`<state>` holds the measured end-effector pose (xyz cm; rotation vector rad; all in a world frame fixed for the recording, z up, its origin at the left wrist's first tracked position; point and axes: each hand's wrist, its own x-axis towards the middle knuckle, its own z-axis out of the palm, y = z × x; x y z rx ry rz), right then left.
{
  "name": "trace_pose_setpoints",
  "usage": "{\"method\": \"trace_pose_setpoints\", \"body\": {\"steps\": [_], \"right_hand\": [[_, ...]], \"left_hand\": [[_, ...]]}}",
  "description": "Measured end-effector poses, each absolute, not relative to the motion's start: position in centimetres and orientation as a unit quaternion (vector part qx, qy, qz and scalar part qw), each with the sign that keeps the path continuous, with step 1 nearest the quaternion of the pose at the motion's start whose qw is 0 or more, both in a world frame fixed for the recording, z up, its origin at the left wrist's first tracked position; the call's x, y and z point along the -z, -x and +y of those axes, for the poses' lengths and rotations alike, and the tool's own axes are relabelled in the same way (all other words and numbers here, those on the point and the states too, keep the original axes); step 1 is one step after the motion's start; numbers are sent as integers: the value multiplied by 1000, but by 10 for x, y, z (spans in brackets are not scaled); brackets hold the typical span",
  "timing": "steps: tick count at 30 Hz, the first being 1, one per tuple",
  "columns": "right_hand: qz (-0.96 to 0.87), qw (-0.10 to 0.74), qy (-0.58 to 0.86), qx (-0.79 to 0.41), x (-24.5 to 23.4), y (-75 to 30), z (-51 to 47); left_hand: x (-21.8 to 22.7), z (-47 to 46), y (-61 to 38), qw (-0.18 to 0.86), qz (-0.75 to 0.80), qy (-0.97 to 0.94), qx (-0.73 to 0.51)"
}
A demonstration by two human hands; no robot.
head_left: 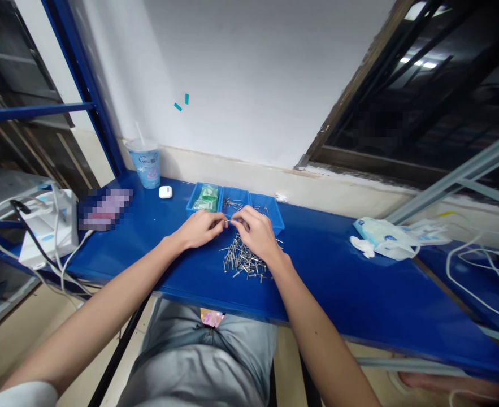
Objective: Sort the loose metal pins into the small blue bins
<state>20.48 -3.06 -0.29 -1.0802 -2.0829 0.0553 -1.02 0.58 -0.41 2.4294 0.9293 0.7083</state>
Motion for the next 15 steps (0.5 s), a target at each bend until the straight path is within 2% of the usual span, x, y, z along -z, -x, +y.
{"method": "trace_pose_setpoints", "body": {"steps": [9, 15], "right_hand": [[-816, 341, 464, -44, 0, -204, -33], [-818, 342, 459, -64, -1, -203, -34]], "left_hand": [[3, 4, 10, 192, 322, -891, -258], [3, 4, 9, 188, 344, -880, -268]]}}
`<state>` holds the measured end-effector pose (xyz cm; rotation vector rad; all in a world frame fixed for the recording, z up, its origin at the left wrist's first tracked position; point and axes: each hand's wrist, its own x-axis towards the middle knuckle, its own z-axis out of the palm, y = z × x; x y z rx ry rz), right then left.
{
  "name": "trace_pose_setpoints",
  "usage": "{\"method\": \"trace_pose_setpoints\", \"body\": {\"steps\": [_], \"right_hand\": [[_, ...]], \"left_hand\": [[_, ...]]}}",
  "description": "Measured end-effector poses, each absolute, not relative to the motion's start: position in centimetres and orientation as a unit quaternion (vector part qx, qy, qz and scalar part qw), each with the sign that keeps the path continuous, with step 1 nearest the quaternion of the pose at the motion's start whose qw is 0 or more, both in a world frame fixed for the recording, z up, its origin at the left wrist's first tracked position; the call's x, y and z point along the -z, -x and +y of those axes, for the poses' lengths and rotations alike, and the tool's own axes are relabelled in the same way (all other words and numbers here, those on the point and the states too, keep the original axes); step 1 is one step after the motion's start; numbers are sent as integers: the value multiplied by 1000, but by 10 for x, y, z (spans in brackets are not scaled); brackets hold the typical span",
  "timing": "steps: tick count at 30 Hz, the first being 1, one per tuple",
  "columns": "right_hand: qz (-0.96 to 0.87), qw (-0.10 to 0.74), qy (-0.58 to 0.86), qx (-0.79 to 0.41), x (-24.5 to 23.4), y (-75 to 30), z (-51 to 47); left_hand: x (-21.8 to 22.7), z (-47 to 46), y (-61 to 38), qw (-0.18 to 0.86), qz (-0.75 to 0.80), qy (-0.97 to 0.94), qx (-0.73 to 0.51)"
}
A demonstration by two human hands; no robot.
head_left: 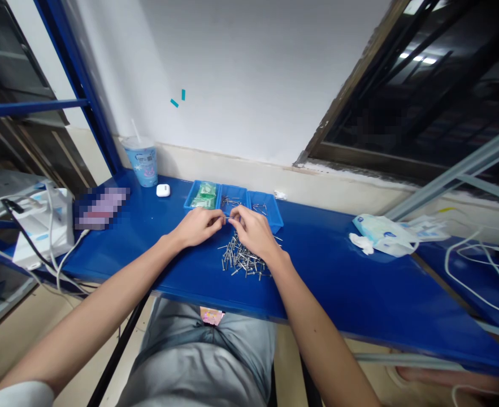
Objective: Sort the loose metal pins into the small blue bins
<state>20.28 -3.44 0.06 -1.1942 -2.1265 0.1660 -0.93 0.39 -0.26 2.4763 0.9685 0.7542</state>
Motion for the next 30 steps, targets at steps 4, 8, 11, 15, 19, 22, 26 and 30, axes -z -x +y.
{"method": "trace_pose_setpoints", "body": {"steps": [4, 8, 11, 15, 19, 22, 26, 30], "right_hand": [[-814, 341, 466, -54, -1, -203, -34], [-816, 332, 469, -61, -1, -204, -33], [-819, 335, 461, -71, -1, -204, -33], [-824, 329, 458, -56, -1, -204, -34], [-825, 323, 460, -55, 0, -204, -33], [-823, 319, 464, -73, 1, -204, -33], [-822, 314, 470, -66, 1, -204, -32], [-821, 313, 472, -67, 0, -203, -33]], "left_hand": [[3, 4, 9, 187, 331, -886, -267], [4, 4, 9, 184, 334, -888, -257], [4, 4, 8, 181, 351, -880, -263], [4, 4, 9, 191, 337, -884, -264], [5, 5, 9, 191, 330, -889, -256], [5, 6, 9, 180, 344, -884, -262], [6, 6, 10, 180, 338, -885, -266], [5, 6, 10, 183, 333, -888, -261]]}}
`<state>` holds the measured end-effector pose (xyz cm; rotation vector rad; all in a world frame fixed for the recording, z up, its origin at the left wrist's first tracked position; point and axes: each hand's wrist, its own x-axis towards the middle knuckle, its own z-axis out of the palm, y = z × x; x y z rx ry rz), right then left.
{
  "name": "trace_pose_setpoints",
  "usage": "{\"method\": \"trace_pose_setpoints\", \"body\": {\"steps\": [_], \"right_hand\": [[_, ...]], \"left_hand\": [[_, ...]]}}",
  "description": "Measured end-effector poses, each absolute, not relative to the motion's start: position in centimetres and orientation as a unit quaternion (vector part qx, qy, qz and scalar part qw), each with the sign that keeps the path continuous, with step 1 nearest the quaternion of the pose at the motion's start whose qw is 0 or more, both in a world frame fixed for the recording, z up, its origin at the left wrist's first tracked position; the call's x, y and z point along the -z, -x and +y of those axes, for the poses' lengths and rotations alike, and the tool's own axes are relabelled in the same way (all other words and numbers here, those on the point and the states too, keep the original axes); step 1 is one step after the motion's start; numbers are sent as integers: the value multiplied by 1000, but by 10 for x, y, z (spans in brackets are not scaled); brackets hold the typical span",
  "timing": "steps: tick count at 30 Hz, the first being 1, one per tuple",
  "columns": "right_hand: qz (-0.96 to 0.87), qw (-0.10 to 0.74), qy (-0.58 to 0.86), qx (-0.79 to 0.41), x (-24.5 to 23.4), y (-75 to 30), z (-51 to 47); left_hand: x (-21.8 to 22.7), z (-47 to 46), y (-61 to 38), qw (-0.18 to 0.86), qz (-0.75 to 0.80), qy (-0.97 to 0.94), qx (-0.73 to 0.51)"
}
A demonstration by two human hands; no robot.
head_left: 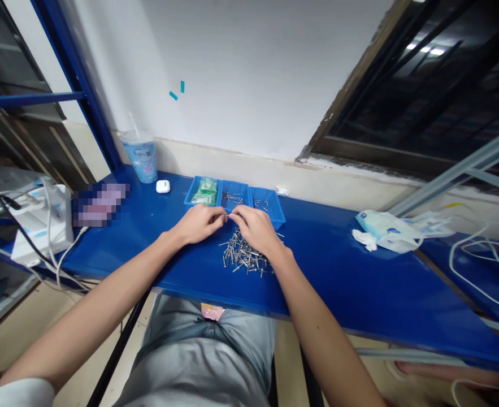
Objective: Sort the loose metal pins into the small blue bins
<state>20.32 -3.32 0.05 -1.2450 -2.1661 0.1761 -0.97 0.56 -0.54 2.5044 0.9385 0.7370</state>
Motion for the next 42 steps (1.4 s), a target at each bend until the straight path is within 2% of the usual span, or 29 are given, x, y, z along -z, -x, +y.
{"method": "trace_pose_setpoints", "body": {"steps": [19, 34, 38, 42], "right_hand": [[-822, 311, 471, -81, 2, -205, -32], [-823, 265, 501, -42, 0, -203, -31], [-825, 321, 464, -27, 0, -205, -31], [-781, 443, 437, 54, -3, -206, -36]], "left_hand": [[4, 4, 9, 183, 337, -888, -252], [3, 3, 8, 179, 333, -889, -257], [6, 4, 8, 187, 340, -881, -269], [5, 4, 9, 195, 343, -882, -259]]}}
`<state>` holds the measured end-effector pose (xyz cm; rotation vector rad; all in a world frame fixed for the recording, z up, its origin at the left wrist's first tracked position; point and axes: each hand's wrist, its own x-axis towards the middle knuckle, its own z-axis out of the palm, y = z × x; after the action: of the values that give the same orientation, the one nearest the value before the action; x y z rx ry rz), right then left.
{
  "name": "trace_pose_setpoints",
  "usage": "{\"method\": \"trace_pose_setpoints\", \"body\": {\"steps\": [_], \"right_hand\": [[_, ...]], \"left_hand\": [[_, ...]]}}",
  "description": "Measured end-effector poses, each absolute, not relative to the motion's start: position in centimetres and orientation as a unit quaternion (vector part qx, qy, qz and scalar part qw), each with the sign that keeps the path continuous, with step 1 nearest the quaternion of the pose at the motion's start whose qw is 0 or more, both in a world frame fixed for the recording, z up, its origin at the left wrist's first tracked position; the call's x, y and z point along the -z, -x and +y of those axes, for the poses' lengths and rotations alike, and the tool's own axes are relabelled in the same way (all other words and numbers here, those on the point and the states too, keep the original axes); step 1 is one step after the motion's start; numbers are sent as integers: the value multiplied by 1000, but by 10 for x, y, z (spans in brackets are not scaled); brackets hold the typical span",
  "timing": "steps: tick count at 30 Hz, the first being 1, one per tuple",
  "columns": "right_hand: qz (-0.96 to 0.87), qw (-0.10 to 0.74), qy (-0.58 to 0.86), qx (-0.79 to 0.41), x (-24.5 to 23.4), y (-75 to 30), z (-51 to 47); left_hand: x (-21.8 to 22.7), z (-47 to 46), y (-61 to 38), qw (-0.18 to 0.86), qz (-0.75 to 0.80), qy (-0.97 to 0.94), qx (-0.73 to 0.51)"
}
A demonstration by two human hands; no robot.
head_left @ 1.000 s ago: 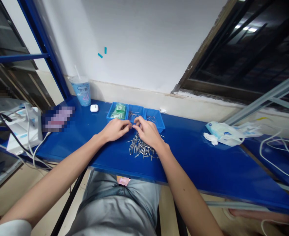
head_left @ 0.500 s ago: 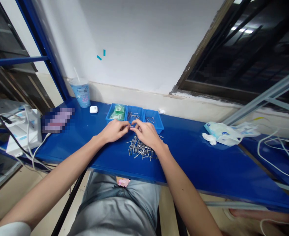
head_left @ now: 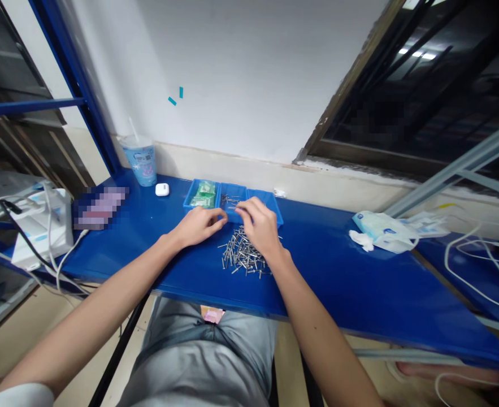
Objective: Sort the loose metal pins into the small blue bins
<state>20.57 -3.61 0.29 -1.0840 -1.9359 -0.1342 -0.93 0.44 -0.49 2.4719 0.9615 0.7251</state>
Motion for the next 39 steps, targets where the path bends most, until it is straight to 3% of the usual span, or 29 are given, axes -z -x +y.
{"method": "trace_pose_setpoints", "body": {"steps": [3, 5, 12, 18, 24, 29, 39], "right_hand": [[-683, 565, 436, 157, -3, -205, -39], [-639, 590, 456, 191, -3, -205, -39], [-674, 425, 600, 66, -3, -210, -32], [-788, 390, 475, 25, 0, -202, -37], [-809, 354, 469, -19, 2, -198, -37], [-830, 315, 458, -49, 3, -198, -33], [-813, 362, 452, -66, 2, -199, -34]], "left_hand": [[1, 4, 10, 226, 317, -904, -177], [-2, 3, 11, 249, 302, -911, -130], [-1, 4, 11, 247, 312, -911, -106], [3, 5, 10, 212, 300, -924, -110], [3, 3, 9, 184, 312, -906, -221], [2, 2, 10, 182, 303, -903, -245], [-1, -1, 9, 189, 331, -878, -289]]}}
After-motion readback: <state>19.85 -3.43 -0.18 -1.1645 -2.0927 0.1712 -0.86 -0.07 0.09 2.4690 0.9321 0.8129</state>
